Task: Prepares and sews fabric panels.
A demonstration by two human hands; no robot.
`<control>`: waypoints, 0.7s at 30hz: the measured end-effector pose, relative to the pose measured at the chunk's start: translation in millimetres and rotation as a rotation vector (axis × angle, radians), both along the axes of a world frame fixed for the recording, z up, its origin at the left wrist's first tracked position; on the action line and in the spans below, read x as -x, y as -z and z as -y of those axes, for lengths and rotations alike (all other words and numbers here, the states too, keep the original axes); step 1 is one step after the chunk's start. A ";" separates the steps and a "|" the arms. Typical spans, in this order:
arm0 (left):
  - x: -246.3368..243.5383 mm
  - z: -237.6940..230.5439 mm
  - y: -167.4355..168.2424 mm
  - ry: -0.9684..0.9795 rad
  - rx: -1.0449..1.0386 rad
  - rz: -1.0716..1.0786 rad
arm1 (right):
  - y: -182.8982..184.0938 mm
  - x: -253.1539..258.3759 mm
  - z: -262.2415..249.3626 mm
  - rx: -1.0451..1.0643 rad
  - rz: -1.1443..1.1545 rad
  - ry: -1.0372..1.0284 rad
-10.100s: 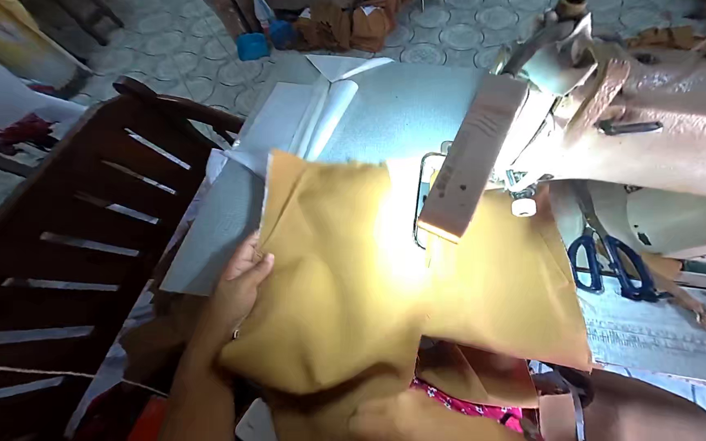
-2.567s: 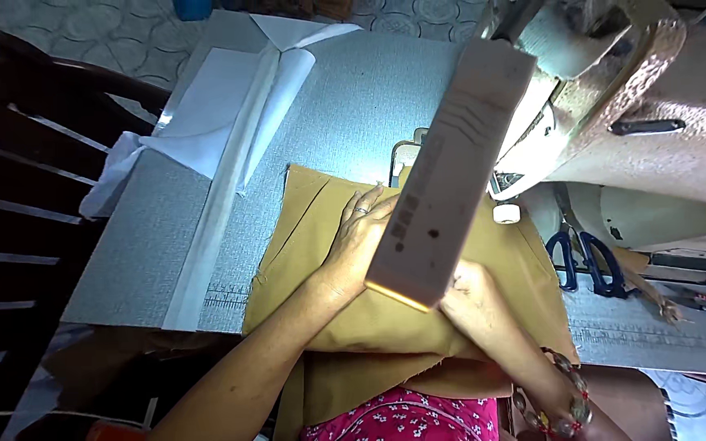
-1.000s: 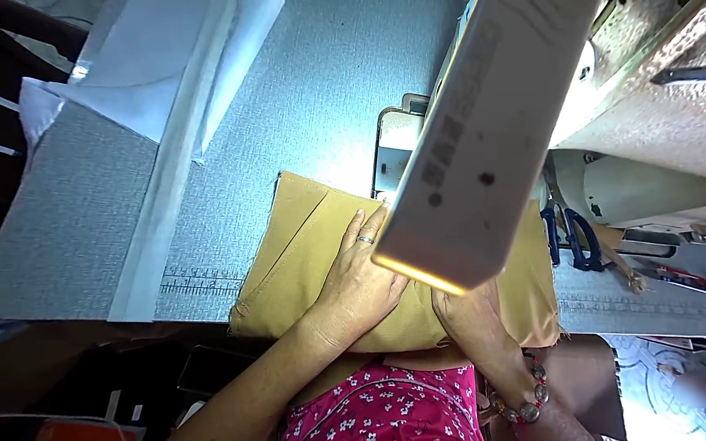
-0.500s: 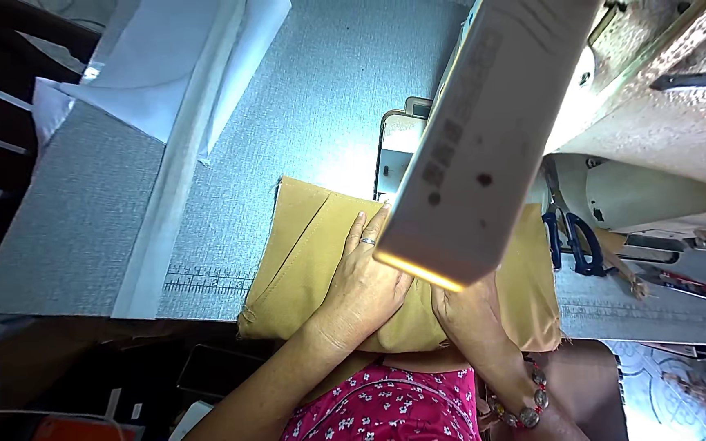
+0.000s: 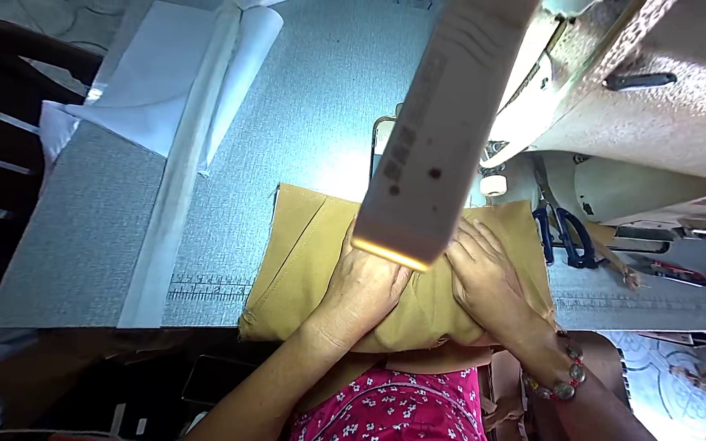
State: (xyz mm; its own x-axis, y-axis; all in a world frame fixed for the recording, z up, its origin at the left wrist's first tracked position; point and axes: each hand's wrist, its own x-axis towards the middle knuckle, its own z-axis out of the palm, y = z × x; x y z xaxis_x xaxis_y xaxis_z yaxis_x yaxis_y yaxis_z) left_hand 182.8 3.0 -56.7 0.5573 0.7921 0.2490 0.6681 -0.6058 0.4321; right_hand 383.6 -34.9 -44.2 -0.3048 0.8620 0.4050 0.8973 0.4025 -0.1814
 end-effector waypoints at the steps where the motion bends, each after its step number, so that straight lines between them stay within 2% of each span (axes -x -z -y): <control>1: 0.1 -0.2 0.2 0.002 -0.004 -0.003 | -1.7 -0.6 -3.0 0.008 -0.027 -0.005; 7: 0.4 -1.5 0.7 0.001 -0.026 0.019 | -16.9 7.2 -30.9 0.054 -0.226 0.088; 10: -0.3 -1.5 -1.1 -0.005 -0.019 0.023 | -27.2 14.2 -48.5 0.232 -0.448 0.231; 13: 0.3 -1.9 -1.3 -0.001 -0.011 0.028 | -36.4 24.5 -59.7 0.409 -0.538 0.354; 18: 0.1 -2.4 -0.4 -0.002 -0.011 0.017 | -29.9 25.1 -62.1 0.401 -0.608 0.429; 21: 0.0 -1.0 0.4 -0.003 -0.011 0.023 | -30.6 19.3 -56.7 0.431 -0.649 0.389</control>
